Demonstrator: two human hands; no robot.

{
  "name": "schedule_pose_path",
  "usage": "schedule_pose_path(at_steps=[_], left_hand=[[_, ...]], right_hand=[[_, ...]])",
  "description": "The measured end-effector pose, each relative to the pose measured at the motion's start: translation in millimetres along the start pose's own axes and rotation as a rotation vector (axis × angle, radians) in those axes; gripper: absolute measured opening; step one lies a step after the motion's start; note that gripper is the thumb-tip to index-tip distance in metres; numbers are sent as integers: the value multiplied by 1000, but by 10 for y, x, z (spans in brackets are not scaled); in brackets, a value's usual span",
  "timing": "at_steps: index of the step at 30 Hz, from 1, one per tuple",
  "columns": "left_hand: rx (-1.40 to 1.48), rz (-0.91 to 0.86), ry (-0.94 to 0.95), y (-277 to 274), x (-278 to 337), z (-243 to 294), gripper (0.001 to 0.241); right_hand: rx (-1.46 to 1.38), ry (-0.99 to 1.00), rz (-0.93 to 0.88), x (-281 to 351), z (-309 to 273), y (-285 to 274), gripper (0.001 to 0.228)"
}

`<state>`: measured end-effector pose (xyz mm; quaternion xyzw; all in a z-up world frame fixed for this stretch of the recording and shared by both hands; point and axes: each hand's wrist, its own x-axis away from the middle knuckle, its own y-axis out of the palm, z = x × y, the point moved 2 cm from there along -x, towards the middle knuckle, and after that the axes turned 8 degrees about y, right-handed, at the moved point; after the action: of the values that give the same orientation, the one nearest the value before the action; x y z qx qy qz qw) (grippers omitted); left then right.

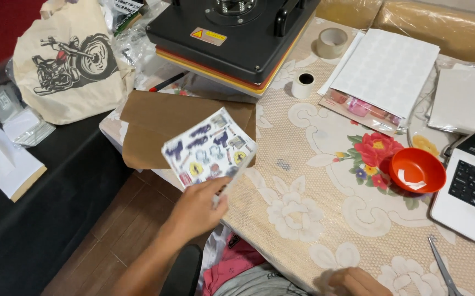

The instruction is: The person handles a sheet of white circular stickers, peeling off a small piece and placing it in a red bowl. They then pick up and display a sheet of colorful stickers, followed by a packaged instruction manual for a 'SUBUSOCK' product, which they open and examine.

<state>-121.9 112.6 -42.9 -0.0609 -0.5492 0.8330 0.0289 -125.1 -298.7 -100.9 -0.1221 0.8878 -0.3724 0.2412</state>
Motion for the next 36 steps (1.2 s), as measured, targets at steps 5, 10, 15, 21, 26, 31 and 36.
schedule_pose_path(at_steps=[5,10,15,21,26,31,36], left_hand=[[823,72,-270,226,-419,740,60],[1212,176,-288,507,-891,895,67],[1022,224,-212,197,-981,657,80],[283,46,-403,-62,-825,37,72],[185,-227,-487,7,-672,-132,85],[236,-244,-479,69,-622,-223,71],[241,-259,-503,7,-594,-124,59]], right_hand=[[-289,230,-480,-130,165,482,111],[-726,528,-293,-256,-72,751,117],[-921,776,-37,-515,14,689,63],[-885,817,-169,-666,-11,592,58],[-1269,1019,-178,-592,-279,472,72],[-1394,1176,-76,-503,-545,458,66],[-1385,938,-159,-221,-229,702,71]])
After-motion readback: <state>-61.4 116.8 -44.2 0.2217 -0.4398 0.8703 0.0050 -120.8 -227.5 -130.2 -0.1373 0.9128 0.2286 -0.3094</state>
